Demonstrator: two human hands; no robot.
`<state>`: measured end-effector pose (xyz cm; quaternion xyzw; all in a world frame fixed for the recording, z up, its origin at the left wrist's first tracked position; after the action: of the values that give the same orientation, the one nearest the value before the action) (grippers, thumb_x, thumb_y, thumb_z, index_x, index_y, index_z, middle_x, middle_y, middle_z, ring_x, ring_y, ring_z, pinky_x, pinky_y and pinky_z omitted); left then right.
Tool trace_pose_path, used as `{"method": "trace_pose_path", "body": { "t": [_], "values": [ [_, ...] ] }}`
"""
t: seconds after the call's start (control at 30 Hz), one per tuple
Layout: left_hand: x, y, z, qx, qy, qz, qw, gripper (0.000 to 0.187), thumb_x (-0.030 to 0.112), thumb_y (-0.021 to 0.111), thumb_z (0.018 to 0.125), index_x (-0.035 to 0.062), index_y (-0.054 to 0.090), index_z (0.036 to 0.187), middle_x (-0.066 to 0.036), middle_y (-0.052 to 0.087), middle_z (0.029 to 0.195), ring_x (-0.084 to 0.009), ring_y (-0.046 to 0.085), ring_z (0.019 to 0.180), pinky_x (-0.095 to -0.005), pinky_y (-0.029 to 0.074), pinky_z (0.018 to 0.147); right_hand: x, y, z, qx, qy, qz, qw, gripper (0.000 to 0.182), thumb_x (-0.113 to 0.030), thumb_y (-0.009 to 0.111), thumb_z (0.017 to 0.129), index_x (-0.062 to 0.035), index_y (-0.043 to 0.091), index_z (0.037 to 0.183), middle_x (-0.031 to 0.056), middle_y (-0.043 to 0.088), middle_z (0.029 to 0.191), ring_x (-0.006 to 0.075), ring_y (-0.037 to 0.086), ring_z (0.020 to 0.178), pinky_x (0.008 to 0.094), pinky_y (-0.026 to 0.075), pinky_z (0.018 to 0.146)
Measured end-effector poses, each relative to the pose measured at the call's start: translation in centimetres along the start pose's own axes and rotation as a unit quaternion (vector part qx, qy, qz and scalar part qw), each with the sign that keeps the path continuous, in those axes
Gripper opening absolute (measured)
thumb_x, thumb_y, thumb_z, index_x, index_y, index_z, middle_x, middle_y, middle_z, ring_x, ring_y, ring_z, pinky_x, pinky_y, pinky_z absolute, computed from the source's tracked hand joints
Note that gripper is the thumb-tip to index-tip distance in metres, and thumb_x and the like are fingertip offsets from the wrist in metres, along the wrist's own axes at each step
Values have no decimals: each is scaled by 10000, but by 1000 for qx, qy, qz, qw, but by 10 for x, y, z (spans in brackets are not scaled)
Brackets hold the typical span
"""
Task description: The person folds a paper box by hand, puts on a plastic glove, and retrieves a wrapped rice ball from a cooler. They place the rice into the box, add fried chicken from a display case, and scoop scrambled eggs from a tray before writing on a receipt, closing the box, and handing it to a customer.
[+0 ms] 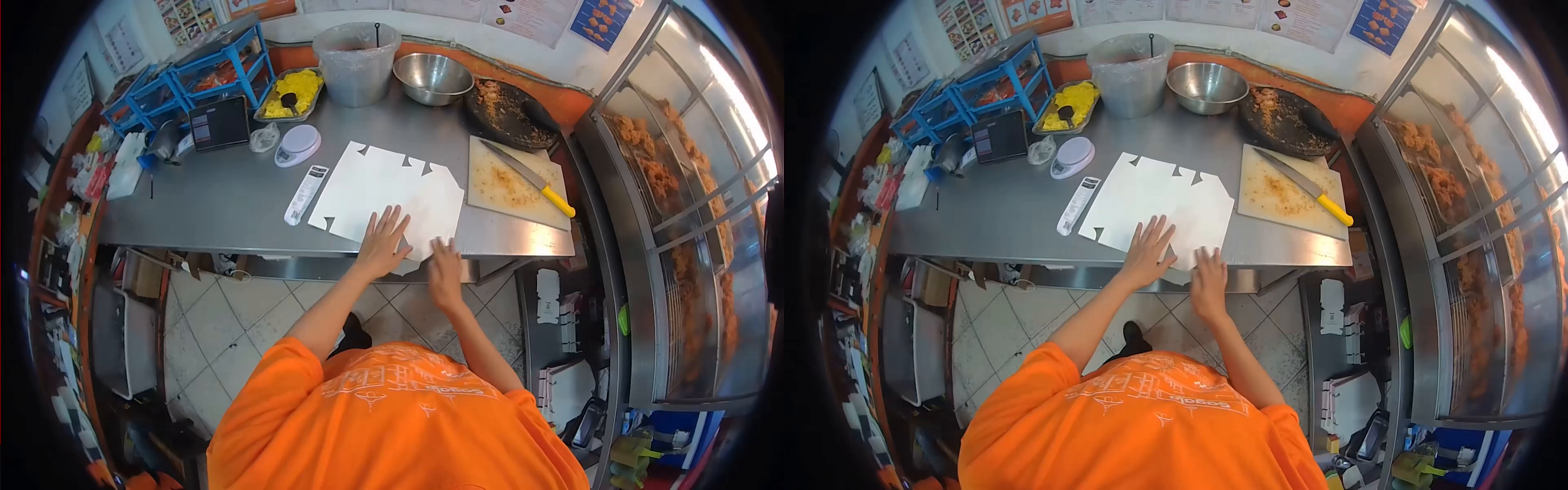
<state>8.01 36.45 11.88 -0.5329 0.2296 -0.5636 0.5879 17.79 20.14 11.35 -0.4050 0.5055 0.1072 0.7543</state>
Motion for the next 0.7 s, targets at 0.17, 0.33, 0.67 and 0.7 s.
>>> {"method": "trace_pose_path", "body": {
  "t": [0.17, 0.33, 0.67, 0.7],
  "values": [
    [-23, 18, -3, -101, 27, 26, 994, 673, 489, 500, 874, 139, 332, 1424, -123, 254, 1495, -273, 204, 1393, -504, 114, 1126, 4, 6, 18, -30, -94, -356, 929, 556, -51, 496, 756, -36, 478, 1311, 118, 433, 1400, 343, 183, 1401, 554, 92, 1113],
    [-23, 22, -4, -101, 25, 25, 994, 666, 473, 494, 885, 138, 312, 1431, -120, 237, 1503, -275, 195, 1396, -513, 109, 1120, -10, 18, 12, -130, -123, -379, 908, 606, -12, 479, 725, -47, 462, 1329, 101, 410, 1424, 337, 162, 1408, 562, 68, 1113],
    [-19, 21, -3, -115, 13, 14, 993, 669, 458, 477, 890, 124, 292, 1439, -134, 210, 1511, -267, 162, 1406, -522, 74, 1121, -13, 34, 28, 44, -71, -406, 910, 363, -171, 417, 918, -22, 554, 1220, 159, 521, 1297, 357, 358, 1309, 536, 107, 1117],
    [-20, 21, -4, -113, 12, 16, 993, 669, 458, 477, 890, 124, 292, 1439, -134, 210, 1511, -267, 162, 1406, -522, 74, 1121, -20, 31, 36, 45, -73, -404, 911, 363, -171, 417, 918, -22, 554, 1220, 159, 521, 1297, 357, 358, 1309, 536, 107, 1117]
  ]
}}
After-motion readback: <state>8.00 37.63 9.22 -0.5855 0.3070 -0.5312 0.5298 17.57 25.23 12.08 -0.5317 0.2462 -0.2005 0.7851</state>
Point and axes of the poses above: each hand's wrist, its own z-axis towards the middle knuckle, its own y-axis out of the palm, x = y × z, the point moved 2 cm from there along z, towards the middle knuckle
